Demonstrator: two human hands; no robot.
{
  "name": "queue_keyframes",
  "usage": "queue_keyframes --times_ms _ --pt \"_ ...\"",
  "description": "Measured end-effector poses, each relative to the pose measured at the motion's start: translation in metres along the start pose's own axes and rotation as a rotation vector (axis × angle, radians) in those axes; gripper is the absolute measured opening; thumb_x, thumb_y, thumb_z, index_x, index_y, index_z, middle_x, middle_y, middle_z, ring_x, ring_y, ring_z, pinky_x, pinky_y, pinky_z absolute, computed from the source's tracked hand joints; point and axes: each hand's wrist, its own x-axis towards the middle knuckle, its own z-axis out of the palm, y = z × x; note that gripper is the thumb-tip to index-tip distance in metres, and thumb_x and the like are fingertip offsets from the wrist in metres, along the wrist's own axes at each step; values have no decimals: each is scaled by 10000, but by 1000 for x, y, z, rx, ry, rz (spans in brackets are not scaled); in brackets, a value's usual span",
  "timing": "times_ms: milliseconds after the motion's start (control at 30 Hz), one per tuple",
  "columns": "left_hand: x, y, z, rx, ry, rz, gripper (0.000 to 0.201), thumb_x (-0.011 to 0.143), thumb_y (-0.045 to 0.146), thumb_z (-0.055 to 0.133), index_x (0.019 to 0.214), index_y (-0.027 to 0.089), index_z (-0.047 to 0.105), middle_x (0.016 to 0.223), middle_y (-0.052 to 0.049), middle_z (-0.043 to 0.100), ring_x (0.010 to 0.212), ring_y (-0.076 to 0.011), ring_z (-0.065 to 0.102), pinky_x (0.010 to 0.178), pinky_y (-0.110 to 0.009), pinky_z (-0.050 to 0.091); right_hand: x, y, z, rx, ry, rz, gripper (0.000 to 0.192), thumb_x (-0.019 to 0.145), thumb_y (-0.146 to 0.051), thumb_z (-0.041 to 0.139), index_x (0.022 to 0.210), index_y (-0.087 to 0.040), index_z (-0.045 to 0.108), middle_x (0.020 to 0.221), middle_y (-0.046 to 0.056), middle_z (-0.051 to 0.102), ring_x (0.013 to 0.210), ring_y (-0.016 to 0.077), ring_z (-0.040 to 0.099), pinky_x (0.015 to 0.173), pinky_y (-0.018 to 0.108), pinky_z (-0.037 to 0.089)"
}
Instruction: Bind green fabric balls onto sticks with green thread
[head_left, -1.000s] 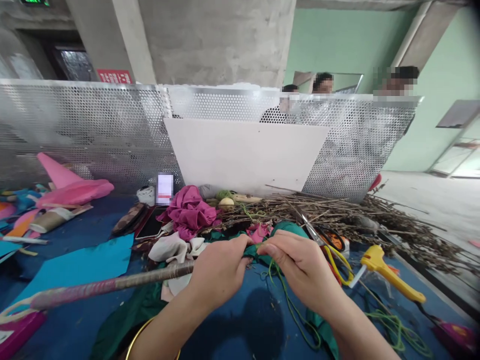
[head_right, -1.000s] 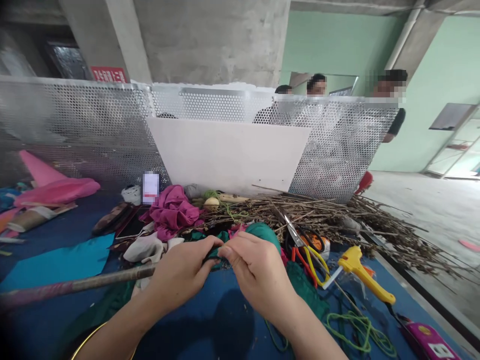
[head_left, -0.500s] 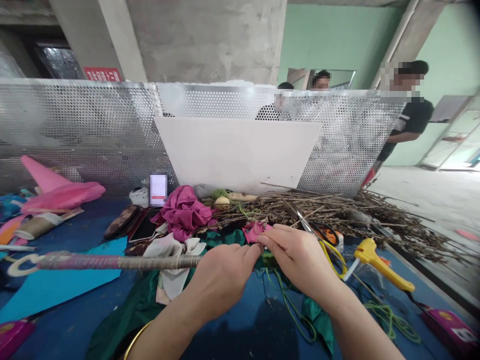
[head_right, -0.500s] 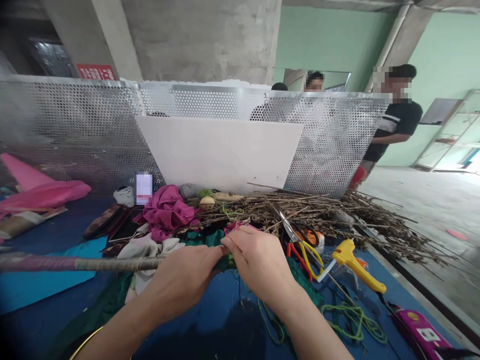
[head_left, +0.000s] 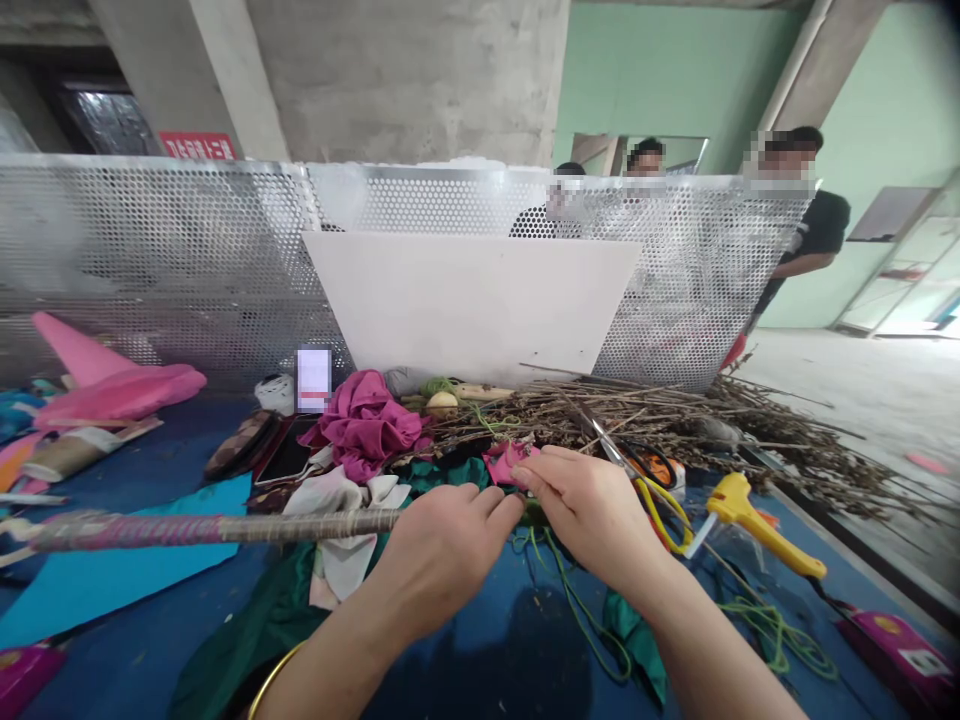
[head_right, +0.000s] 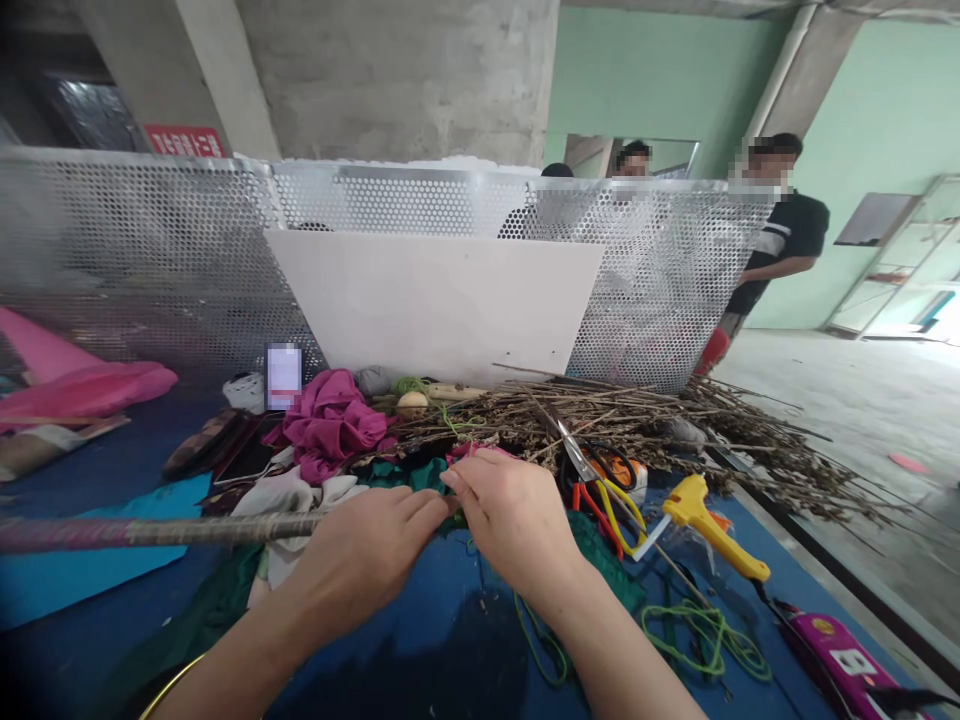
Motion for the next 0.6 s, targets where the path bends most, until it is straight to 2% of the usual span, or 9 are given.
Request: queue_keyframes --times_ms 167,267,367,467,600 --pt "-1 -2 0 12 -25 -13 270 893 89 396 1097 165 555 854 -50 646 683 -217 586 567 -333 474 1 -1 0 126 -7 23 316 955 -284 441 692 -195 593 682 12 601 631 139 534 572 244 338" --pt "-3 -8 -1 -37 -57 -48 306 878 83 421 1131 189 558 879 -45 661 733 -214 611 606 -322 479 -1 3 -18 292 -65 89 324 921 -299 490 622 -191 555 595 -16 527 566 126 468 530 242 329" --pt "-7 -19 -5 -125 -27 -136 296 887 115 443 1134 212 574 951 -47 683 834 -220 641 677 -325 490 -6 18 -41 452 -110 215 295 866 -354 564 622 -188 577 574 -22 488 537 118 417 491 240 316" --pt "-12 -30 -11 -232 11 -231 270 883 150 474 1106 225 607 1001 -42 703 891 -231 656 745 -345 492 -8 43 -55 634 -5 383 298 813 -449 629 687 -180 617 545 -32 455 475 95 356 433 229 253" --pt "-17 -38 -20 -486 21 -321 293 839 168 543 1106 250 630 1067 -10 711 975 -221 648 854 -339 469 -1 72 -46 783 190 544 363 794 -522 622 731 -164 627 438 -88 301 381 66 232 387 219 153"
